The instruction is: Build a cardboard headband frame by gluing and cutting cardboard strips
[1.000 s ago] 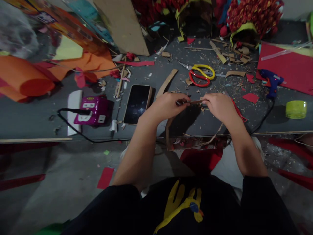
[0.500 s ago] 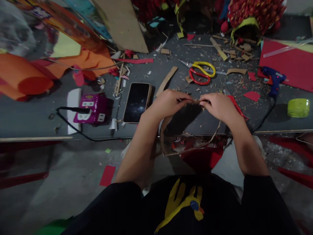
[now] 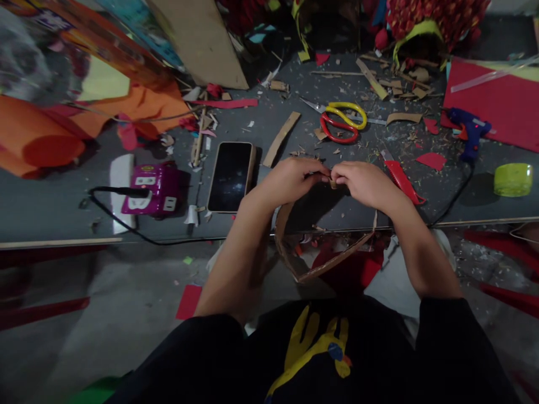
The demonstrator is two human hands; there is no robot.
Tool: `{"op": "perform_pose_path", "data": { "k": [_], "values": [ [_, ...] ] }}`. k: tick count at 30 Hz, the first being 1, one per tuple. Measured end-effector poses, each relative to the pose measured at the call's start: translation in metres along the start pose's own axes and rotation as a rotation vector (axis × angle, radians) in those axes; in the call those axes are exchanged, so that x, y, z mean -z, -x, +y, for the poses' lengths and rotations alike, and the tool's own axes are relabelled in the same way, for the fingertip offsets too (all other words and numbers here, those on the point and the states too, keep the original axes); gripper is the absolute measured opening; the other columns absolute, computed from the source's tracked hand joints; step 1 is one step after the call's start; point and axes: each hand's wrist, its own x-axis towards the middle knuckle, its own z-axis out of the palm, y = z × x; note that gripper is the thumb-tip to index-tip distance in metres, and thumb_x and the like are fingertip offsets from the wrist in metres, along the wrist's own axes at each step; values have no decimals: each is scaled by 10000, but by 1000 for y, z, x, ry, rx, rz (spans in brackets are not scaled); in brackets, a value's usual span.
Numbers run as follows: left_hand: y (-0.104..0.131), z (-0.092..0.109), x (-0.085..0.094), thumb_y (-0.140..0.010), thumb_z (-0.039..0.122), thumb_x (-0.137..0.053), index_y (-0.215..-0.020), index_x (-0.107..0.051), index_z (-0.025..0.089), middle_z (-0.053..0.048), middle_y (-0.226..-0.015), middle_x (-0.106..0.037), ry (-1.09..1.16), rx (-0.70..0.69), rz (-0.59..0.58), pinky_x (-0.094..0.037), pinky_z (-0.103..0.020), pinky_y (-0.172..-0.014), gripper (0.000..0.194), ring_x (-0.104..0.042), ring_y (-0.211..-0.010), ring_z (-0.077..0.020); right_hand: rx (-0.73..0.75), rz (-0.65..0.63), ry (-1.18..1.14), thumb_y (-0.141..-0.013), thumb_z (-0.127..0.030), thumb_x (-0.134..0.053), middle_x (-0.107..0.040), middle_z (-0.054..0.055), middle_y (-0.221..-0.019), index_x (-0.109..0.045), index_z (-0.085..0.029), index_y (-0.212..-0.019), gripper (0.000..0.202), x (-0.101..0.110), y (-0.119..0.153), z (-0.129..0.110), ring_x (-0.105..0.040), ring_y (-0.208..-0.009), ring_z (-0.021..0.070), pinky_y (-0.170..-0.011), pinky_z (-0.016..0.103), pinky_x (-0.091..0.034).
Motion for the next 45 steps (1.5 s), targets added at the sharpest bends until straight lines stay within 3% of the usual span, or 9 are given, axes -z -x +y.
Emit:
{"op": "perform_pose_path", "data": {
  "k": [3,6,12,19,26,30,35,41,45],
  "values": [
    [-1,-2,0,-859,116,-460,-1000,-744,183,-63,-1004,-763,12,-22,10,-499,-306,-841,324,-702,-956,-208,24,-3,-123,-870,-104,-450,-728,55,-950,-674,-186,-890,240,4,2,-1,-637,-873,170,-790,283,-428],
    [0,-6,1,-864,136,-470,-1008,-736,175,-71,-1019,-758,15,3,69,-497,-311,-854,304,-694,-976,-212,-15,75,-165,-895,-189,-507,-741,57,-979,-697,-193,-943,196,9,6,1,-654,-908,186,-812,298,-447],
    [5,-8,5,-848,248,-562,-952,-732,179,-57,-916,-753,-24,110,100,-486,-281,-722,211,-671,-813,-187,-161,78,57,-874,-179,-570,-740,75,-980,-701,-189,-956,155,12,10,2,-650,-889,210,-779,314,-439],
    [2,6,-4,-871,144,-478,-1023,-726,191,-70,-1033,-750,-17,-7,32,-497,-321,-823,295,-692,-965,-218,-73,67,166,-885,-92,-450,-707,93,-1016,-676,-185,-949,252,0,5,0,-628,-995,233,-833,332,-430],
    [1,9,-4,-852,97,-374,-964,-713,178,-86,-998,-726,-78,-49,16,-486,-307,-789,366,-676,-985,-221,-30,-47,-37,-838,-91,-501,-726,53,-929,-688,-183,-868,211,5,4,-2,-634,-864,180,-769,288,-411],
    [-3,9,-8,-857,101,-379,-1020,-711,183,-80,-1030,-725,-68,-44,-3,-489,-312,-823,379,-673,-1004,-218,-121,-63,-84,-845,-147,-564,-738,25,-845,-722,-190,-884,168,15,11,-2,-633,-768,154,-717,273,-405],
    [-4,7,-9,-876,133,-398,-1018,-696,157,-98,-1039,-718,-77,15,29,-500,-337,-847,331,-662,-1047,-241,-249,-56,-8,-869,-230,-607,-758,46,-893,-743,-199,-977,176,22,15,-4,-653,-788,175,-701,294,-408],
    [-2,8,-7,-846,93,-390,-995,-692,161,-83,-1016,-719,-39,-20,-9,-501,-318,-848,344,-663,-1000,-209,-235,9,119,-875,-180,-548,-767,42,-1045,-757,-231,-953,228,21,12,1,-676,-955,223,-748,324,-418],
    [-1,10,-6,-869,116,-400,-1010,-693,164,-82,-1019,-720,-5,-41,16,-491,-315,-845,329,-663,-1010,-209,-146,-11,82,-833,-115,-542,-774,30,-968,-755,-220,-896,245,20,12,1,-688,-929,201,-734,300,-421]
  ]
}}
